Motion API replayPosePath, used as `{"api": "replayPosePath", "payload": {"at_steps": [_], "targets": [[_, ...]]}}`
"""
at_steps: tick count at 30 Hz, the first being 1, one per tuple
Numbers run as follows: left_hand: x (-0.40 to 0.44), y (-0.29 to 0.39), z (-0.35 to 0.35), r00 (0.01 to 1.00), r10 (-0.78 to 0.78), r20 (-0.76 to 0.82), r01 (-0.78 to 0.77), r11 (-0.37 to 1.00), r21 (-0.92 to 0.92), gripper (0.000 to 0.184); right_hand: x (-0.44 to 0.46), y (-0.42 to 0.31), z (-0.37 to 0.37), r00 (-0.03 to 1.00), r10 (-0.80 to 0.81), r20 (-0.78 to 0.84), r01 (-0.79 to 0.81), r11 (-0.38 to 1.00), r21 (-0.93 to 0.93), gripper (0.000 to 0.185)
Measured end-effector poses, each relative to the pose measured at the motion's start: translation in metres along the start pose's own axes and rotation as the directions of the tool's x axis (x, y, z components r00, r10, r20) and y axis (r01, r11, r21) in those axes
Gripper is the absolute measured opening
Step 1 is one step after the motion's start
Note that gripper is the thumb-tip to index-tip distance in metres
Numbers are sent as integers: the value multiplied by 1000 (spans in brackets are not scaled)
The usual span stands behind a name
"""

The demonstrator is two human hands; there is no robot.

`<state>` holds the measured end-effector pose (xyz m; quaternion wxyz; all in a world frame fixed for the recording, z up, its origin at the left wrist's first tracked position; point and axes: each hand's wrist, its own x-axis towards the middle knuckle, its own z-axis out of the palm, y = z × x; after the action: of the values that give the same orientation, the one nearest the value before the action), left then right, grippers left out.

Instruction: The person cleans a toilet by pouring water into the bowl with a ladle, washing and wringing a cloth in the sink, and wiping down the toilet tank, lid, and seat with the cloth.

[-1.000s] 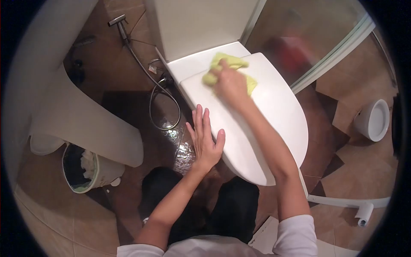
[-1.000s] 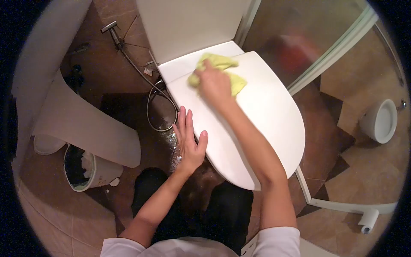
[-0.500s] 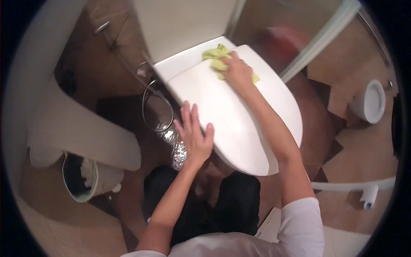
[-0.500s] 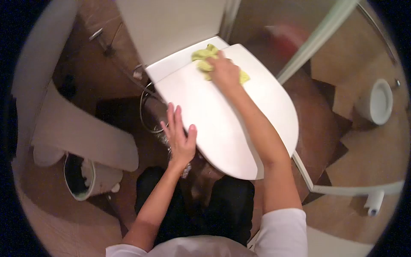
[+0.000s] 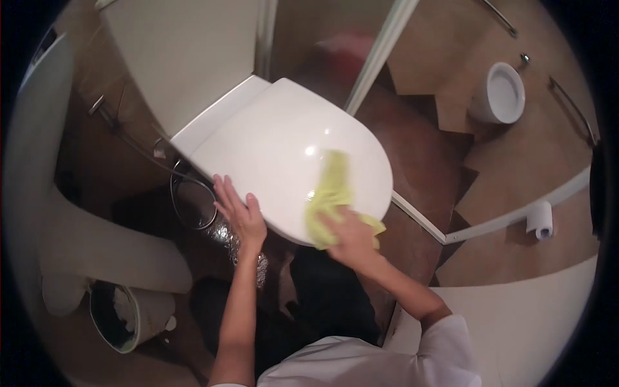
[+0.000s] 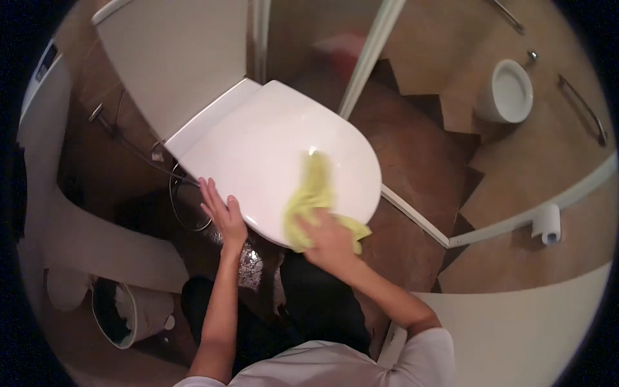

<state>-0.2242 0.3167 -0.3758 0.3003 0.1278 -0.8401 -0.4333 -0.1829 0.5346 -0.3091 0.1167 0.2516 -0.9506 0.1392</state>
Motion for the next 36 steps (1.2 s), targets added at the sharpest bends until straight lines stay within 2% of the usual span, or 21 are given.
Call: {"api": "replayPosePath", "payload": {"at_steps": [2, 4, 6, 8, 9, 11, 12, 13, 15, 16, 18, 21, 22, 25, 27, 29, 30, 32, 33, 35, 36], "targets": [[0, -3, -3, 999, 24, 39, -25, 999, 43, 60, 42, -6, 8, 983, -181, 25, 175, 973, 151, 54], [0, -4, -6, 997, 52, 65, -57, 995, 81, 59, 105, 12, 21, 991, -62, 114, 50, 993, 106, 49], [0, -1, -10, 994, 33, 107, -57, 972, 227, 59, 157, 54, 23, 995, 96, 6, -95, 995, -19, 44], [3, 0, -12, 992, 36, 119, -67, 962, 264, 60, 164, 136, 36, 940, 260, -219, -284, 955, -87, 38], [4, -2, -11, 992, 36, 124, -69, 960, 272, 60, 149, 158, 23, 845, 490, -216, -523, 841, -140, 36], [1, 0, -12, 990, 27, 138, -66, 957, 283, 60, 83, 197, 2, 778, 591, -210, -602, 799, 19, 42], [1, 4, -12, 991, 21, 134, -66, 937, 344, 62, 46, 219, 6, 719, 689, -90, -689, 724, 32, 46], [-1, 8, -13, 992, 13, 128, -65, 912, 404, 65, -2, 231, 10, 763, 645, 43, -642, 764, -63, 45], [-23, 24, -16, 916, 195, 351, -338, 847, 410, 75, -106, 279, 65, 827, 562, -16, -532, 792, 299, 40], [-30, 55, -27, 770, 286, 571, -500, 825, 262, 85, -143, 283, 82, 544, 808, 225, -587, 175, 791, 37], [-57, 80, -24, 574, 478, 666, -720, 681, 132, 91, -187, 264, 74, 255, 847, 467, -175, -435, 884, 42], [-63, 73, -6, 542, 533, 650, -784, 600, 162, 86, -209, 255, 76, 340, 797, 500, -79, -505, 859, 46], [-61, 71, -5, 537, 558, 633, -783, 608, 128, 84, -201, 250, 67, 338, 796, 502, -75, -509, 857, 46], [-59, 76, -6, 533, 572, 623, -779, 619, 98, 81, -141, 238, 28, 514, 795, 323, -197, -257, 946, 50], [-60, 78, -7, 535, 558, 634, -777, 620, 109, 79, -80, 221, -3, 605, 772, 195, -302, -4, 953, 51], [-61, 78, -6, 551, 569, 611, -771, 626, 112, 75, -19, 223, -3, 727, 679, -99, -408, 544, 733, 55], [-61, 79, -5, 545, 570, 615, -774, 624, 109, 75, 12, 199, -17, 765, 629, -140, -391, 626, 674, 59], [-63, 80, -5, 559, 559, 613, -771, 623, 134, 73, 56, 220, 7, 859, 486, -159, -401, 833, 381, 55], [-63, 79, -5, 564, 560, 607, -766, 630, 131, 73, 68, 231, 13, 857, 494, -148, -413, 828, 379, 55], [-65, 80, -4, 565, 552, 612, -760, 637, 127, 73, 84, 247, 20, 758, 652, 27, -554, 621, 555, 50], [-63, 81, -4, 569, 551, 611, -758, 639, 130, 73, 74, 244, 20, 757, 653, 28, -554, 618, 558, 50]]}}
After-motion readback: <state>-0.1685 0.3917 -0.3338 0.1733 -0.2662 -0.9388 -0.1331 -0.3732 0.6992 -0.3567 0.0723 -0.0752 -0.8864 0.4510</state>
